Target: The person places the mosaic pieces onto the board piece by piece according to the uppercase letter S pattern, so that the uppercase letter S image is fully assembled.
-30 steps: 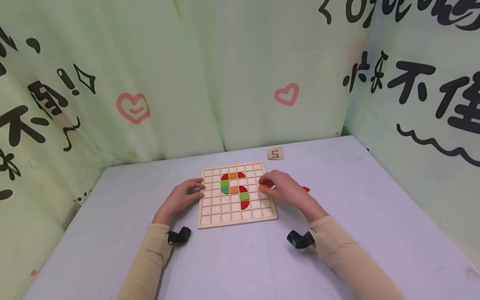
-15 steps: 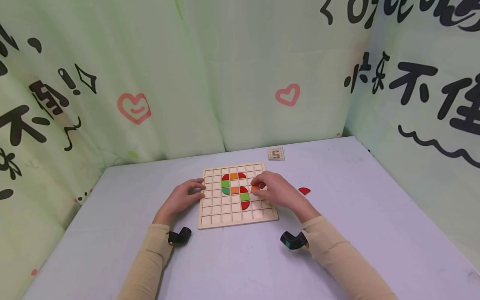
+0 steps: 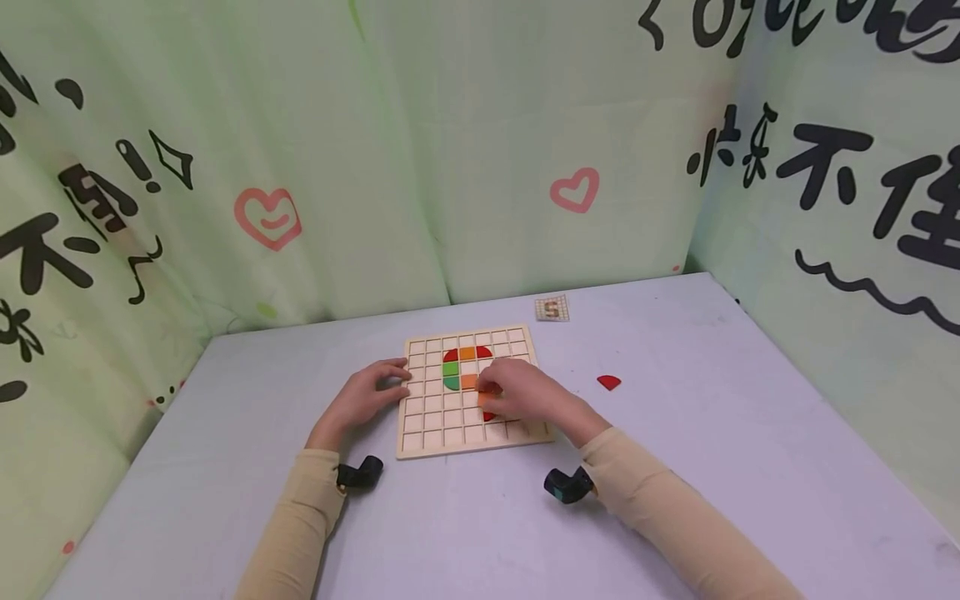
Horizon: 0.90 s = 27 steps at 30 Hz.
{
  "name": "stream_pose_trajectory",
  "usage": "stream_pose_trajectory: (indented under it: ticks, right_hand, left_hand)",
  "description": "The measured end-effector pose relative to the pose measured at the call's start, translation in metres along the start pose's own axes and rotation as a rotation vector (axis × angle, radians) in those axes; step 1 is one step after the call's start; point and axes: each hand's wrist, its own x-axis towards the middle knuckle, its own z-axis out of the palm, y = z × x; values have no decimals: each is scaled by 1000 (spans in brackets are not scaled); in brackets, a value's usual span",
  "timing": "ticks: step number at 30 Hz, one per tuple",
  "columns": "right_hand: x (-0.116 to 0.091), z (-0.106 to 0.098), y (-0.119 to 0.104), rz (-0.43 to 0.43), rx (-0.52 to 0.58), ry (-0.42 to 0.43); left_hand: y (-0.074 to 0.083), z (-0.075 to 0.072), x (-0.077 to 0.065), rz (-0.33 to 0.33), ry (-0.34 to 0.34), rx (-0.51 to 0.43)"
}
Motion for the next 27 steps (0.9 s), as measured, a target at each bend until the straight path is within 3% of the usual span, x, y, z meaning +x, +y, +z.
stream_pose_trajectory:
  ticks: [6, 12, 27]
  right_hand:
    - [4, 11, -8, -59, -61, -63]
    - [6, 17, -10, -91, -99, -55]
    - [8, 17, -10, -52, -103, -51]
  left_hand:
    - [0, 2, 0, -2, 3, -6]
    - [-1, 2, 1, 2, 3, -8]
    - [0, 1, 2, -17, 3, -7]
